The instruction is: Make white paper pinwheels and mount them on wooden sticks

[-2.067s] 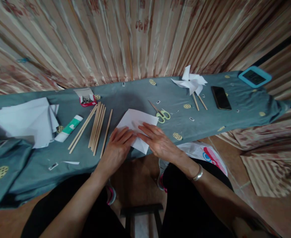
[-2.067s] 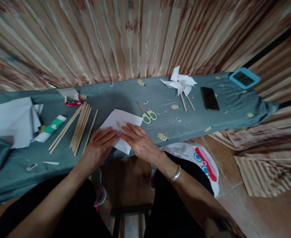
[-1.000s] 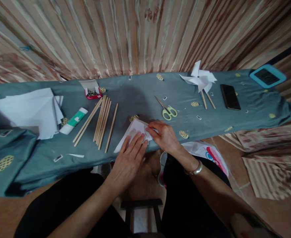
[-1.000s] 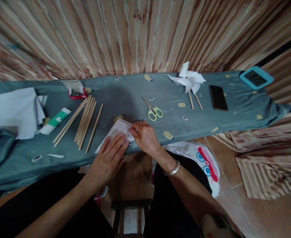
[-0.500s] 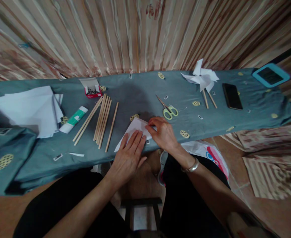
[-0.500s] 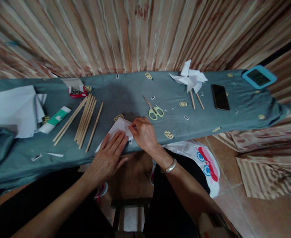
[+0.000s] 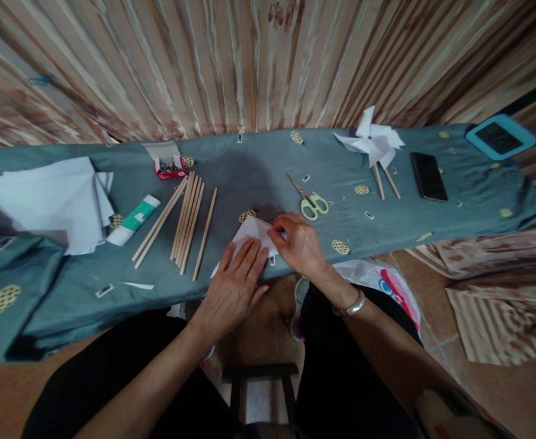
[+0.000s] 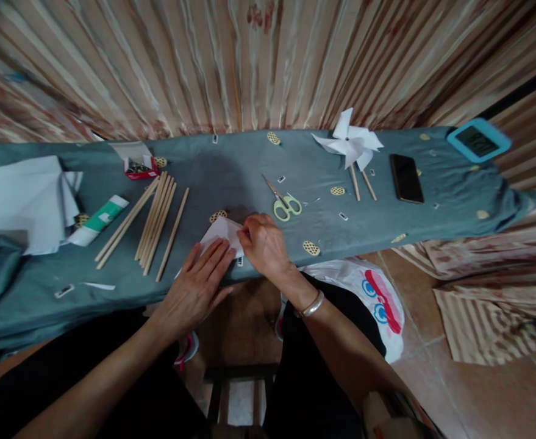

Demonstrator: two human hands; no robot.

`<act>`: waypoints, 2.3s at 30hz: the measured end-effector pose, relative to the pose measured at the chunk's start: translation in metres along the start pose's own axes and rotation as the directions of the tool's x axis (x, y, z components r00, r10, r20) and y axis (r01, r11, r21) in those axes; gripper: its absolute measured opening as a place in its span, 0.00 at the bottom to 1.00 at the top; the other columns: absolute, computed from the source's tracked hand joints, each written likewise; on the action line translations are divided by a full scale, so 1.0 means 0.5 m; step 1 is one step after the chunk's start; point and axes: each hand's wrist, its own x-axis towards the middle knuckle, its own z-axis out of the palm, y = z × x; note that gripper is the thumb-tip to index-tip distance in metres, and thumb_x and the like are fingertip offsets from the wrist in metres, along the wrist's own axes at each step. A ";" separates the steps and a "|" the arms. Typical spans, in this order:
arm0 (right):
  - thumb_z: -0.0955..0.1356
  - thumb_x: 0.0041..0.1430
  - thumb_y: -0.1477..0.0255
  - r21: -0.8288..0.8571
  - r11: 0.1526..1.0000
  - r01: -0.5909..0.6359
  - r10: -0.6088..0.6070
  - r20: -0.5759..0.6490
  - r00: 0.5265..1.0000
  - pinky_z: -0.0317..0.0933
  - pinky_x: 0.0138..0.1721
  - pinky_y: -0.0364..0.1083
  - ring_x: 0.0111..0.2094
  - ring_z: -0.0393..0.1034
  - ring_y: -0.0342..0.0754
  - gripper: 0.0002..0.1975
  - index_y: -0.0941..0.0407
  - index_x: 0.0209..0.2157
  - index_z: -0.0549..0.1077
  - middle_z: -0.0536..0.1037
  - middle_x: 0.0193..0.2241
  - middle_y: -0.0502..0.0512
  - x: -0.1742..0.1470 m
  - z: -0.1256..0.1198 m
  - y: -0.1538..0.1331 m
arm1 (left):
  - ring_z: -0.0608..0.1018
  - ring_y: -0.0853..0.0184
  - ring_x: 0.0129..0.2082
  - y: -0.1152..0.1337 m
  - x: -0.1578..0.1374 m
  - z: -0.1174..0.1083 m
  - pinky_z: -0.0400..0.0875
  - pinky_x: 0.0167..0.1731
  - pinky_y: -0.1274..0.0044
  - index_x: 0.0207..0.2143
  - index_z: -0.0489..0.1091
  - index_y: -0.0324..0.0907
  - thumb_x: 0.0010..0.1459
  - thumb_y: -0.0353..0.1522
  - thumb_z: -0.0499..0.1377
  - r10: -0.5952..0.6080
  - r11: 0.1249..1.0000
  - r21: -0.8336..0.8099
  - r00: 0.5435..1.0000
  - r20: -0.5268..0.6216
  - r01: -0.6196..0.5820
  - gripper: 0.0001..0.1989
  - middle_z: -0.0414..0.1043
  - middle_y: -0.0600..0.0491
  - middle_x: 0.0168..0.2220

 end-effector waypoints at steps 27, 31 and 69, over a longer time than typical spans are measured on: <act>0.65 0.61 0.74 -0.071 0.997 -0.004 0.006 0.030 1.000 0.62 0.43 0.49 0.39 0.69 0.54 0.07 0.57 0.30 0.73 0.78 0.33 0.59 0.005 -0.002 -0.006 | 0.61 0.49 0.65 -0.007 0.003 0.004 0.56 0.63 0.56 0.63 0.56 0.31 0.63 0.36 0.55 0.009 1.000 -0.011 1.000 0.020 -0.009 0.30 0.59 0.34 0.64; 0.64 0.61 0.74 -0.067 0.998 -0.005 0.006 0.025 1.000 0.62 0.43 0.50 0.39 0.69 0.54 0.07 0.56 0.31 0.73 0.77 0.33 0.59 0.005 -0.002 -0.005 | 0.60 0.50 0.66 -0.007 0.002 0.005 0.55 0.64 0.56 0.64 0.55 0.32 0.64 0.35 0.54 0.002 1.000 -0.024 1.000 0.020 -0.002 0.29 0.59 0.35 0.65; 0.58 0.68 0.66 -0.177 0.983 0.054 -0.061 -0.032 0.998 0.39 0.66 0.61 0.70 0.43 0.58 0.27 0.63 0.64 0.56 0.56 0.66 0.70 -0.095 0.010 -0.011 | 0.59 0.48 0.67 -0.004 0.004 0.011 0.56 0.64 0.57 0.63 0.58 0.30 0.61 0.33 0.58 0.001 1.000 0.012 1.000 0.031 -0.002 0.30 0.57 0.33 0.65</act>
